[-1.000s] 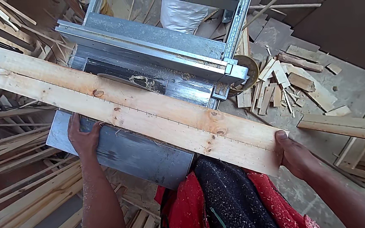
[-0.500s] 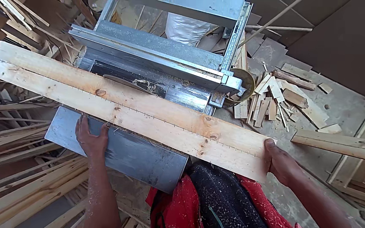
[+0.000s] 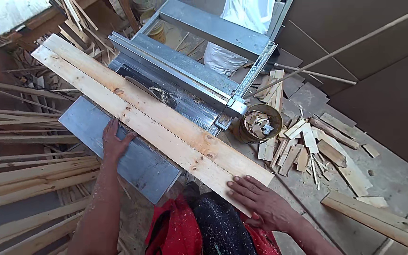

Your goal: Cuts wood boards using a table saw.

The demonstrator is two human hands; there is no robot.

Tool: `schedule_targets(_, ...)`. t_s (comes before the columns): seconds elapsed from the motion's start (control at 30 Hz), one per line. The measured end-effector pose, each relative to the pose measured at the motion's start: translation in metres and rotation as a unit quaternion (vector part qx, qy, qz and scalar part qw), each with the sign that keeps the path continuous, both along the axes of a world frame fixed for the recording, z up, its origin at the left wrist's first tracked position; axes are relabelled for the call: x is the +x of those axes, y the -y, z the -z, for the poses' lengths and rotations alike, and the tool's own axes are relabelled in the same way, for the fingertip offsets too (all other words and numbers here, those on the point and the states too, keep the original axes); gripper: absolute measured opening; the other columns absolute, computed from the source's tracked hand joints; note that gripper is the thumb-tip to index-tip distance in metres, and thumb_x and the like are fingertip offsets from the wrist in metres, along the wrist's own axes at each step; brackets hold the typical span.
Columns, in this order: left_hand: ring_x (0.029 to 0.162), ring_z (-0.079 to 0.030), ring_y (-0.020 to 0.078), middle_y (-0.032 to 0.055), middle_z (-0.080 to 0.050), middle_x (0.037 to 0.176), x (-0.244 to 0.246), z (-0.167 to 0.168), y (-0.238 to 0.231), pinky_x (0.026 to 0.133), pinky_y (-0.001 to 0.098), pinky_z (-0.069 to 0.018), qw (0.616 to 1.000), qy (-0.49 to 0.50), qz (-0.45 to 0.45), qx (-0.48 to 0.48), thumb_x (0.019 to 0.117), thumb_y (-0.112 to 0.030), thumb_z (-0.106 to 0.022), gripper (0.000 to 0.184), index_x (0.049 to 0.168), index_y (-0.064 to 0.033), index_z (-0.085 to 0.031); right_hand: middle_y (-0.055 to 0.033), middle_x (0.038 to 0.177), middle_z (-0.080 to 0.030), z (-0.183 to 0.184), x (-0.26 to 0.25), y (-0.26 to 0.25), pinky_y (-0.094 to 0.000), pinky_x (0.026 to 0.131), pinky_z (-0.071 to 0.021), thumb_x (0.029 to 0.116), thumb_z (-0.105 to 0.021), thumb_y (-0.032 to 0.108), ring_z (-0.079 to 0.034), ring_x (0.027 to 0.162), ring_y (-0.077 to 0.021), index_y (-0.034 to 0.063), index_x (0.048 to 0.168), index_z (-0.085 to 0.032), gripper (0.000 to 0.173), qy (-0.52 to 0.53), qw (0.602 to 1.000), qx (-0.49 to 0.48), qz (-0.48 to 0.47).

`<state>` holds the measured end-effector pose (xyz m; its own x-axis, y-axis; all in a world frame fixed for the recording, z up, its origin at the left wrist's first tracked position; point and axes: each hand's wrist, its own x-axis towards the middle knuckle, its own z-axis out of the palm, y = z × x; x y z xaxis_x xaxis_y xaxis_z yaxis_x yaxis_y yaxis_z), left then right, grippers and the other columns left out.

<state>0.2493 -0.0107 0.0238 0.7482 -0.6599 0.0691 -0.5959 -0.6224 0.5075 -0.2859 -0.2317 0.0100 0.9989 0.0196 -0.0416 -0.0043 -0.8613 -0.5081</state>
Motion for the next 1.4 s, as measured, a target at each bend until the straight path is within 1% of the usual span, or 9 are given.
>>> schedule_targets(0.07,0.155,-0.025,0.0323,0.0168,-0.033,0.165,-0.003,-0.005,0.002,0.127,0.0516,-0.0171,1.000,-0.015,-0.003,0.008,0.0805,-0.056,-0.079,0.100,0.156,-0.0031,-0.040,-0.0054,0.167,-0.033,0.007,0.007,0.006,-0.0539,0.126,-0.0247,0.0722,-0.087,0.032,-0.029,0.154,-0.0316,0.0220,0.159,-0.036,0.101,0.005,0.999,-0.001,-0.045)
schedule_targets(0.13,0.155,-0.025,0.0315,0.0159,-0.032,0.166,-0.003,-0.005,0.001,0.126,0.0516,-0.0178,1.000,-0.021,-0.004,0.012,0.0772,-0.059,-0.080,0.104,0.157,-0.0044,-0.039,-0.0061,0.167,-0.033,0.016,0.010,0.006,-0.0529,0.125,-0.0268,0.0661,-0.086,0.006,-0.031,0.153,-0.0330,0.0214,0.159,-0.036,0.107,0.025,0.998,-0.025,-0.060)
schedule_targets(0.17,0.155,-0.025,0.0309,0.0150,-0.032,0.166,-0.002,-0.004,0.001,0.126,0.0517,-0.0175,1.000,-0.022,-0.005,0.014,0.0749,-0.061,-0.080,0.108,0.157,-0.0052,-0.039,-0.0061,0.167,-0.033,0.021,0.010,0.005,-0.0528,0.125,-0.0272,0.0628,-0.087,0.004,-0.032,0.153,-0.0333,0.0219,0.159,-0.035,0.111,0.036,0.997,-0.035,-0.062)
schedule_targets(0.5,0.156,-0.025,0.0293,0.0144,-0.033,0.166,-0.026,-0.002,0.001,0.127,0.0537,-0.0133,0.999,0.015,-0.006,0.042,0.0685,-0.073,-0.077,0.120,0.158,-0.0054,-0.036,-0.0081,0.167,-0.032,0.025,-0.009,-0.002,-0.0575,0.125,-0.0245,0.0680,-0.087,0.015,-0.028,0.154,-0.0343,0.0229,0.160,-0.035,0.106,0.043,0.995,-0.065,-0.063)
schedule_targets(0.53,0.155,-0.026,0.0294,0.0139,-0.032,0.166,-0.026,-0.001,0.000,0.127,0.0533,-0.0145,0.999,0.022,-0.004,0.050,0.0692,-0.077,-0.073,0.120,0.158,-0.0053,-0.036,-0.0081,0.168,-0.031,0.025,-0.009,-0.004,-0.0588,0.125,-0.0236,0.0724,-0.085,0.020,-0.027,0.155,-0.0338,0.0231,0.160,-0.034,0.101,0.038,0.996,-0.063,-0.058)
schedule_targets(0.6,0.155,-0.027,0.0302,0.0149,-0.033,0.166,-0.025,0.000,0.001,0.126,0.0536,-0.0156,0.998,0.034,-0.001,0.056,0.0687,-0.084,-0.067,0.124,0.158,-0.0044,-0.035,-0.0073,0.169,-0.029,0.026,-0.007,-0.008,-0.0585,0.125,-0.0229,0.0880,-0.073,0.050,-0.026,0.156,-0.0306,0.0228,0.160,-0.033,0.087,0.044,0.996,-0.070,-0.046)
schedule_targets(0.67,0.154,-0.027,0.0316,0.0156,-0.033,0.165,-0.024,-0.001,0.001,0.126,0.0542,-0.0161,0.997,0.037,-0.003,0.060,0.0673,-0.088,-0.063,0.128,0.159,-0.0044,-0.034,-0.0091,0.168,-0.031,0.032,-0.004,-0.010,-0.0542,0.126,-0.0237,0.0926,-0.060,0.061,-0.027,0.155,-0.0303,0.0191,0.159,-0.035,0.083,0.064,0.995,-0.066,-0.040)
schedule_targets(0.87,0.155,-0.026,0.0287,0.0139,-0.033,0.166,-0.016,0.003,0.000,0.127,0.0511,-0.0167,0.998,0.043,-0.006,0.054,0.0667,-0.088,-0.063,0.127,0.159,-0.0060,-0.036,-0.0113,0.166,-0.034,0.032,0.003,-0.005,-0.0499,0.127,-0.0243,0.0933,-0.054,0.067,-0.030,0.154,-0.0316,0.0122,0.158,-0.037,0.086,0.078,0.994,-0.066,-0.047)
schedule_targets(1.4,0.156,-0.024,0.0270,0.0124,-0.034,0.165,0.034,0.004,-0.002,0.127,0.0488,-0.0169,0.998,0.041,-0.006,0.051,0.0646,-0.089,-0.064,0.127,0.159,-0.0081,-0.036,-0.0085,0.165,-0.036,0.036,0.049,-0.012,-0.0490,0.126,-0.0255,0.0955,-0.054,0.061,-0.031,0.154,-0.0298,0.0120,0.158,-0.037,0.081,0.077,0.995,-0.057,-0.034)
